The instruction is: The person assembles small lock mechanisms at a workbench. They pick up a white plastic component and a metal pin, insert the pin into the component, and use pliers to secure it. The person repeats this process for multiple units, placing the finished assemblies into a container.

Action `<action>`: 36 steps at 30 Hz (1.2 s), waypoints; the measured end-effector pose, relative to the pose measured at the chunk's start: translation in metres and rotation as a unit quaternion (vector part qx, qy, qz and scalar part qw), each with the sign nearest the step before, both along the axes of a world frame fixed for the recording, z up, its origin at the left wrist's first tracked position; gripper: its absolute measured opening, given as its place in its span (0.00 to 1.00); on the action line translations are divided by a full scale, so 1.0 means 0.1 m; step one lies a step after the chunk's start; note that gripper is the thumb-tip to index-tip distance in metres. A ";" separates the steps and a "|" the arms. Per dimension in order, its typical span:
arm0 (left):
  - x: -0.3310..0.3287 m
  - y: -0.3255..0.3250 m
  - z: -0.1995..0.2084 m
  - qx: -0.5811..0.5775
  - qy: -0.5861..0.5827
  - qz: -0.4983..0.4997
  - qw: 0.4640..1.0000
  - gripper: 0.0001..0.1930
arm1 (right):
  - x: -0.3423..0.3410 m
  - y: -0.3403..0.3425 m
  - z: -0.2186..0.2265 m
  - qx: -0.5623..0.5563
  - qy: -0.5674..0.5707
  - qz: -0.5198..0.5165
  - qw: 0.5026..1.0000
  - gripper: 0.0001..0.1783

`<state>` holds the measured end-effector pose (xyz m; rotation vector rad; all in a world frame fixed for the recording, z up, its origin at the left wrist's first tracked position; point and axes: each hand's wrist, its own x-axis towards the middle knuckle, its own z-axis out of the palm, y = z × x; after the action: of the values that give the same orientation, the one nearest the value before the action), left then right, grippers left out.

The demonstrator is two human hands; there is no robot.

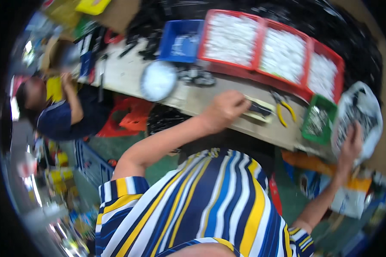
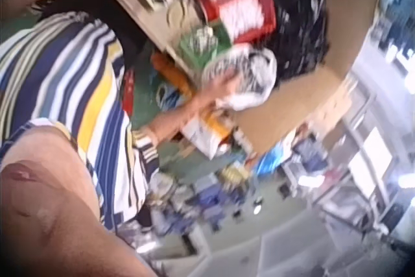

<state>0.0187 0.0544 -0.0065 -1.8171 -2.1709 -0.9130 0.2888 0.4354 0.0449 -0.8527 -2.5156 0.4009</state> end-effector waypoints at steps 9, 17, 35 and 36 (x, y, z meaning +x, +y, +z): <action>-0.03 0.04 0.15 -0.008 0.006 -0.016 1.000 0.13 | -0.76 -1.95 0.23 -0.182 -0.108 0.229 0.950 0.17; -0.02 0.02 0.11 -0.017 0.012 -0.018 1.000 0.14 | -0.78 -2.12 0.22 -0.138 -0.036 0.239 0.960 0.20; 0.03 0.02 0.11 -0.049 0.068 -0.013 0.996 0.16 | -0.91 -2.12 0.30 -0.180 -0.204 0.173 0.946 0.20; 0.05 0.02 0.12 -0.054 0.069 -0.011 0.996 0.17 | -0.89 -2.08 0.24 -0.178 -0.188 0.181 0.949 0.20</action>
<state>0.0233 0.0568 0.0051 -1.8945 -2.1564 -0.6640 0.2000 0.2276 0.0693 -0.6316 -3.0211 0.9121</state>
